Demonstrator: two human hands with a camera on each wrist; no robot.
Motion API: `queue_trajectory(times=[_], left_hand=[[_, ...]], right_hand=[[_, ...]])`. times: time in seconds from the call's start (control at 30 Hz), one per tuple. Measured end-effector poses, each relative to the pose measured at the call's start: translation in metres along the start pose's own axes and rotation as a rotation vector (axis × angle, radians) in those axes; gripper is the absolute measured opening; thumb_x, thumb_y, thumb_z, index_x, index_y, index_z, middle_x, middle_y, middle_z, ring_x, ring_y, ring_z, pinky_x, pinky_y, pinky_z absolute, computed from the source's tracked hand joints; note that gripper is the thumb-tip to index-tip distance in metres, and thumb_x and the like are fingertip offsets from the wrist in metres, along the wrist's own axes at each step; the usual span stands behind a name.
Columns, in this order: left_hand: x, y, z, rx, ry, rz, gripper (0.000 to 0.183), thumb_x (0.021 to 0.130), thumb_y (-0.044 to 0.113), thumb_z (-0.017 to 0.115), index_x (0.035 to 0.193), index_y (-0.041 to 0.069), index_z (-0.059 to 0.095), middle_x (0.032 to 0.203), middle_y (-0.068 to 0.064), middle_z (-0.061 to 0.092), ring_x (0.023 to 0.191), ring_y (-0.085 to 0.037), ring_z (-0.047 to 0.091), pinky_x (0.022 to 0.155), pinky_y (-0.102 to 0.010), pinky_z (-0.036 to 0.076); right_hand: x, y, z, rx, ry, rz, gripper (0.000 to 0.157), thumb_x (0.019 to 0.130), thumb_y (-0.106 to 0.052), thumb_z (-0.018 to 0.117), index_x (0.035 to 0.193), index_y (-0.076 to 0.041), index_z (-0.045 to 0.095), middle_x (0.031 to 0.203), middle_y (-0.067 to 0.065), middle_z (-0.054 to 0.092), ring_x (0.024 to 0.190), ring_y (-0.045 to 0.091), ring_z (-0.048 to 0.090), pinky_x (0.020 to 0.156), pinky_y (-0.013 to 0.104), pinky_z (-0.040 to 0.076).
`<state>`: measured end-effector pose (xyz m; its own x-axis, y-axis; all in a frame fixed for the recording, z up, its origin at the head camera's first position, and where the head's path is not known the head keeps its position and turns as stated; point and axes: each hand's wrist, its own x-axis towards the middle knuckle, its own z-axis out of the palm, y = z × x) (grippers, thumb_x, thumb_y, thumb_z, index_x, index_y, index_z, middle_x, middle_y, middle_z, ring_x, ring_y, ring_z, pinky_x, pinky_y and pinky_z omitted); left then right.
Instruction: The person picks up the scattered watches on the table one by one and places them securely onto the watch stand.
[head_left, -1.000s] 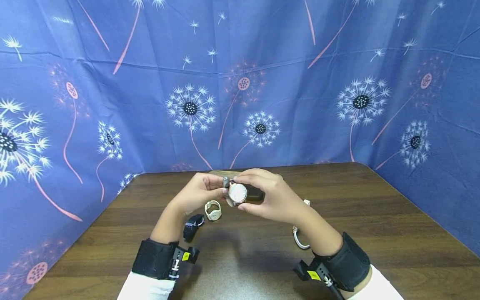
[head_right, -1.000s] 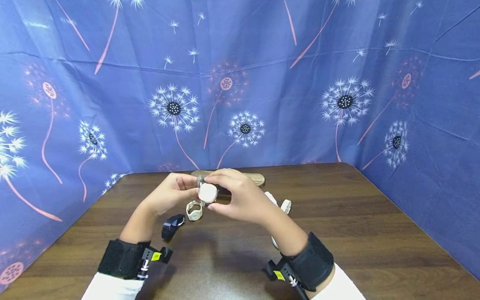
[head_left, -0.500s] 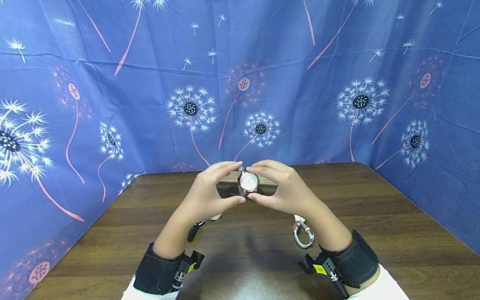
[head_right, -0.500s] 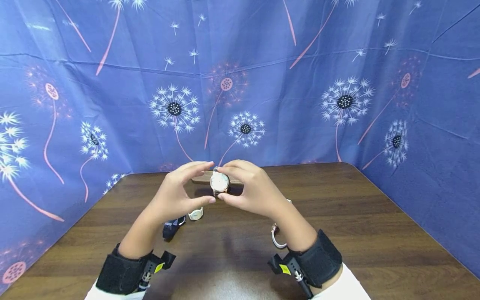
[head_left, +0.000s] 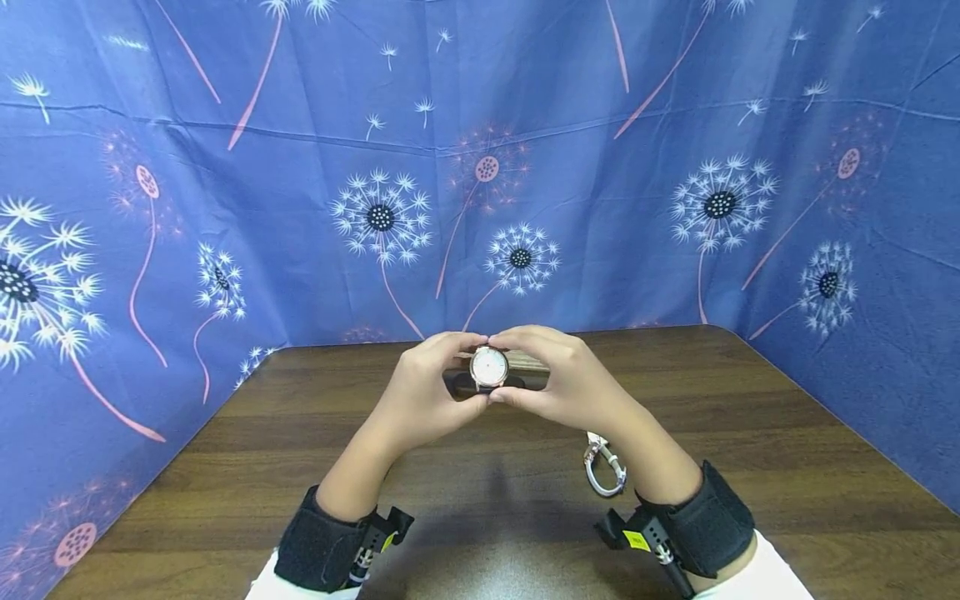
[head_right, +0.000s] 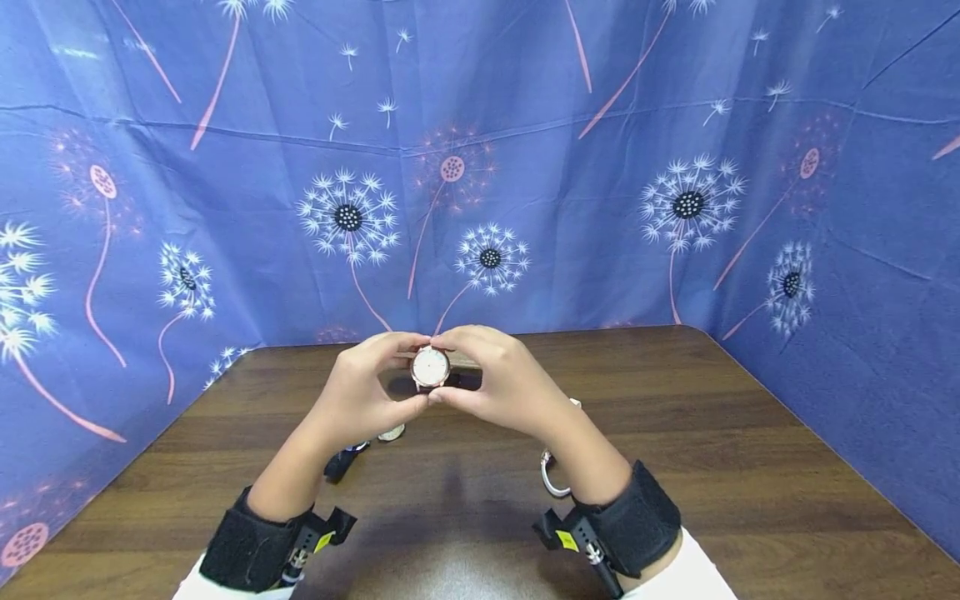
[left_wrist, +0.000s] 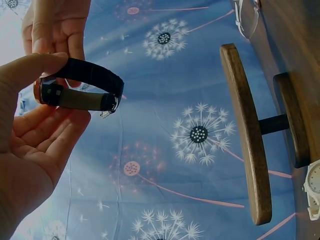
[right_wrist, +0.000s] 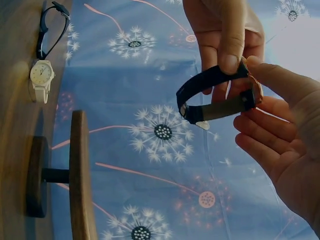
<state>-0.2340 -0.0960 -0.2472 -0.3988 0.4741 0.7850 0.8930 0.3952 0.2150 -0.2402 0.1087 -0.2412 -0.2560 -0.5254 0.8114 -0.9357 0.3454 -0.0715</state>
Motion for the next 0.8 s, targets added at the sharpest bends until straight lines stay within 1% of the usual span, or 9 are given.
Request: queue_trajectory(times=[0.1,0.2,0.33,0.47,0.53,0.6,0.63,0.7,0.8], left_hand=[[0.000,-0.004,-0.003,0.002,0.004,-0.032,0.052,0.064,0.011,0.075,0.111,0.003,0.054,0.107,-0.004,0.056,0.094,-0.011,0.056,0.077,-0.018,0.047],[-0.001,-0.010,-0.010,0.040,0.009,-0.068,0.056,0.063,0.011,0.076,0.113,0.005,0.053,0.107,-0.002,0.056,0.095,-0.011,0.056,0.076,-0.019,0.048],[0.000,-0.024,-0.024,0.092,0.000,-0.090,0.062,0.061,0.009,0.076,0.118,0.006,0.052,0.106,-0.003,0.056,0.097,-0.011,0.053,0.076,-0.018,0.048],[0.003,-0.041,-0.041,0.151,-0.018,-0.095,0.057,0.061,0.008,0.075,0.115,0.006,0.056,0.104,-0.003,0.057,0.094,-0.011,0.053,0.075,-0.018,0.048],[0.005,-0.048,-0.049,0.192,-0.032,-0.115,0.053,0.060,0.010,0.075,0.111,0.006,0.058,0.102,-0.002,0.058,0.092,-0.011,0.054,0.074,-0.020,0.049],[0.008,-0.057,-0.057,0.230,-0.055,-0.150,0.051,0.060,0.011,0.075,0.108,0.007,0.059,0.100,-0.002,0.058,0.090,-0.012,0.054,0.073,-0.023,0.049],[0.009,-0.062,-0.061,0.244,-0.072,-0.179,0.050,0.060,0.012,0.075,0.108,0.008,0.058,0.099,-0.001,0.058,0.089,-0.012,0.055,0.073,-0.024,0.049],[0.011,-0.070,-0.068,0.280,-0.116,-0.237,0.050,0.061,0.015,0.076,0.107,0.009,0.058,0.100,-0.002,0.058,0.088,-0.014,0.055,0.073,-0.028,0.048],[0.015,-0.088,-0.073,0.324,-0.198,-0.308,0.050,0.060,0.018,0.078,0.105,0.010,0.058,0.098,-0.004,0.059,0.085,-0.017,0.056,0.072,-0.033,0.045]], right_hand=[[0.000,0.002,-0.005,-0.002,-0.010,0.037,0.050,0.069,-0.026,0.076,0.112,-0.006,0.060,0.110,0.003,0.059,0.105,0.015,0.053,0.090,0.026,0.041],[-0.001,0.007,-0.011,-0.037,-0.033,0.086,0.048,0.072,-0.027,0.073,0.114,-0.008,0.059,0.112,0.002,0.058,0.105,0.015,0.053,0.089,0.028,0.042],[0.001,0.023,-0.019,-0.096,-0.107,0.150,0.043,0.077,-0.026,0.069,0.114,-0.008,0.058,0.113,0.004,0.058,0.105,0.016,0.053,0.090,0.033,0.041],[0.003,0.045,-0.022,-0.151,-0.225,0.202,0.035,0.079,-0.022,0.066,0.110,-0.006,0.060,0.113,0.006,0.058,0.106,0.020,0.052,0.091,0.037,0.040],[0.003,0.057,-0.021,-0.194,-0.297,0.223,0.032,0.080,-0.020,0.066,0.108,-0.004,0.061,0.113,0.008,0.057,0.106,0.023,0.052,0.091,0.038,0.040],[0.004,0.068,-0.020,-0.232,-0.368,0.244,0.030,0.080,-0.018,0.066,0.105,-0.003,0.062,0.112,0.010,0.057,0.105,0.025,0.053,0.090,0.040,0.041],[0.005,0.074,-0.020,-0.250,-0.405,0.259,0.029,0.079,-0.017,0.066,0.104,-0.002,0.062,0.111,0.011,0.057,0.104,0.026,0.053,0.089,0.040,0.041],[0.006,0.082,-0.017,-0.282,-0.477,0.290,0.027,0.078,-0.014,0.066,0.101,-0.002,0.063,0.109,0.012,0.058,0.102,0.027,0.053,0.088,0.041,0.042],[0.005,0.094,-0.013,-0.305,-0.590,0.355,0.026,0.076,-0.012,0.067,0.100,-0.001,0.064,0.106,0.012,0.059,0.101,0.028,0.054,0.087,0.040,0.043]])
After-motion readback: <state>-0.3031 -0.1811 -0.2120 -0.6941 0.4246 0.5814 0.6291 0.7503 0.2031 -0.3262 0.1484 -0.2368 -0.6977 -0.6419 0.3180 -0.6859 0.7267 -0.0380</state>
